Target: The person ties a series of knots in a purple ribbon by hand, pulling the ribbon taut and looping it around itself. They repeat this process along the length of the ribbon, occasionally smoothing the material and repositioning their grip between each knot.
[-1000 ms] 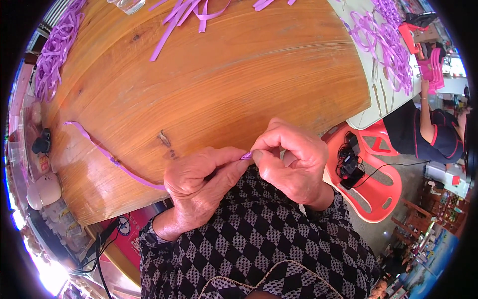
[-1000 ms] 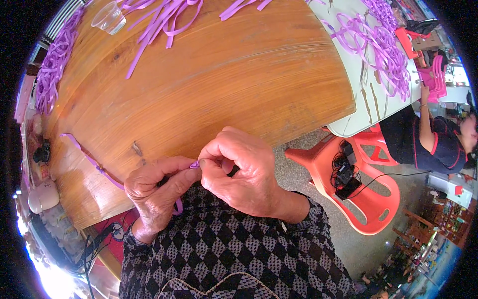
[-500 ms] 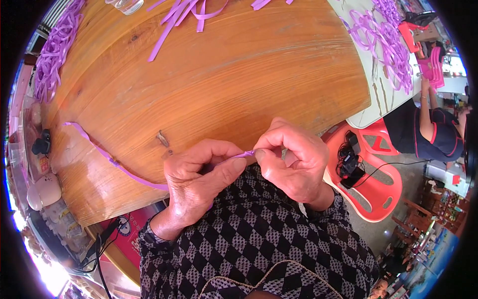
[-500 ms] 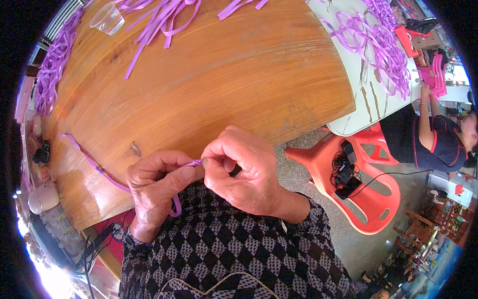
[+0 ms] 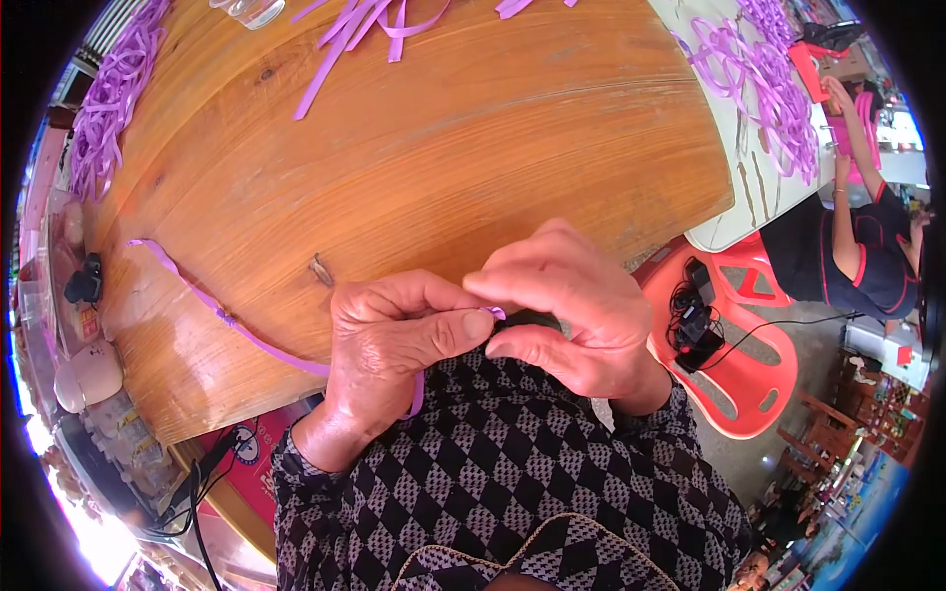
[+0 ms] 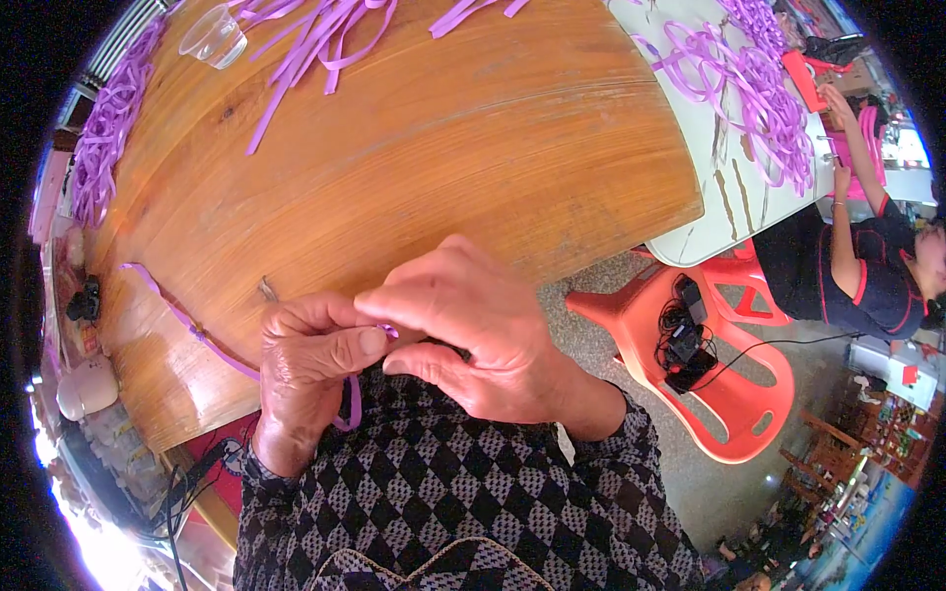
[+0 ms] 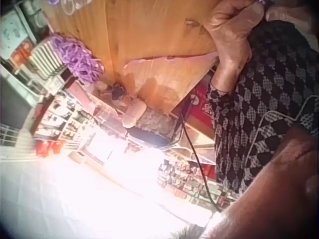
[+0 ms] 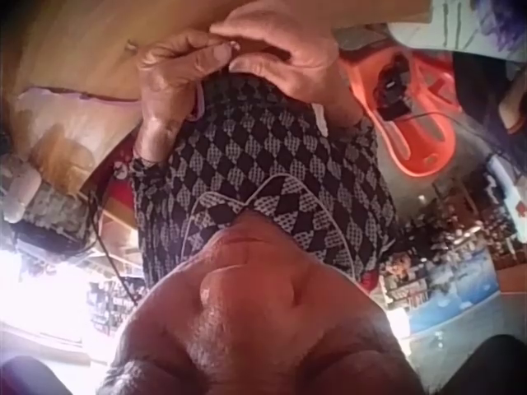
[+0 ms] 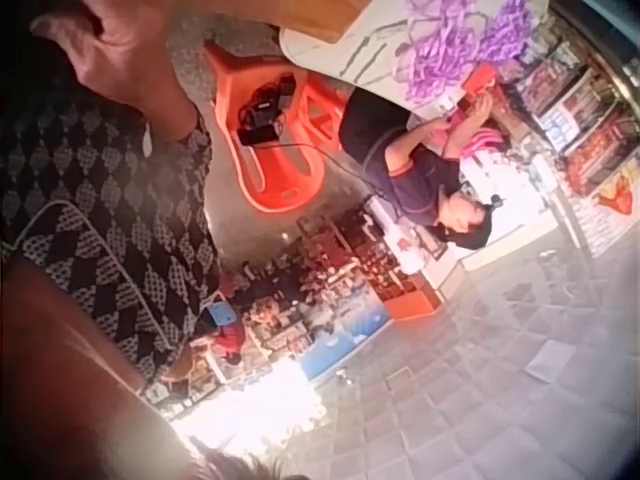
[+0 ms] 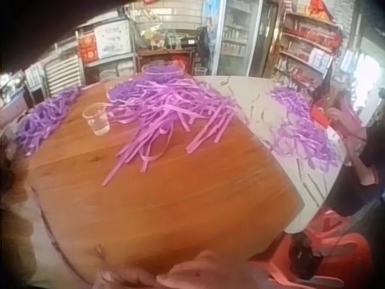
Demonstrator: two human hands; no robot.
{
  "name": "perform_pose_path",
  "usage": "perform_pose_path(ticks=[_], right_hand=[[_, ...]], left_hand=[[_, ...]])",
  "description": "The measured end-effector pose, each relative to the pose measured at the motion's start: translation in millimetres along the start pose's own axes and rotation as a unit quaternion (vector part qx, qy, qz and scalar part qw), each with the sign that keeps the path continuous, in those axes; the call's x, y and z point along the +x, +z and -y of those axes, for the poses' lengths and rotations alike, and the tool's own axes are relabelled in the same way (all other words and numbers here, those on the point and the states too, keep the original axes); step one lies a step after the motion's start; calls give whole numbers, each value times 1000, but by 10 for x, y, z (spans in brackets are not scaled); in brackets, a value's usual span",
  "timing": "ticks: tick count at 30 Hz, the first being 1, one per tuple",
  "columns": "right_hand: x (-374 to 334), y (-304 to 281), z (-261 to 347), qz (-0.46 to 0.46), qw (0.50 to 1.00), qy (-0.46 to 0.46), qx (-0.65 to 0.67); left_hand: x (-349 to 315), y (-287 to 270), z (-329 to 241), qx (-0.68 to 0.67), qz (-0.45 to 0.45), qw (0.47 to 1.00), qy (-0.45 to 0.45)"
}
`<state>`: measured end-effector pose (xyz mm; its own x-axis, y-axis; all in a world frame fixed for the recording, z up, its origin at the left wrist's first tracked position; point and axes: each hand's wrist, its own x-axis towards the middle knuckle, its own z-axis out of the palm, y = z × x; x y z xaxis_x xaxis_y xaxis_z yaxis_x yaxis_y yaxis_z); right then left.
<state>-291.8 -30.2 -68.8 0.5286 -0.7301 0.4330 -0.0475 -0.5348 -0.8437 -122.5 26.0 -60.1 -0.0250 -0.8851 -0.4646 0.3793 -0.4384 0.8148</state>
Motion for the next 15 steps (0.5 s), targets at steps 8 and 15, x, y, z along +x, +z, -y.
perform_pose_path(ticks=[8,15], right_hand=[[-14,-12,-86,5,998,-66,24],[-36,-13,2,40,995,10,91]], left_hand=[[-2,-49,-136,-7,52,992,-117],[-82,-81,-76,68,58,996,-11]])
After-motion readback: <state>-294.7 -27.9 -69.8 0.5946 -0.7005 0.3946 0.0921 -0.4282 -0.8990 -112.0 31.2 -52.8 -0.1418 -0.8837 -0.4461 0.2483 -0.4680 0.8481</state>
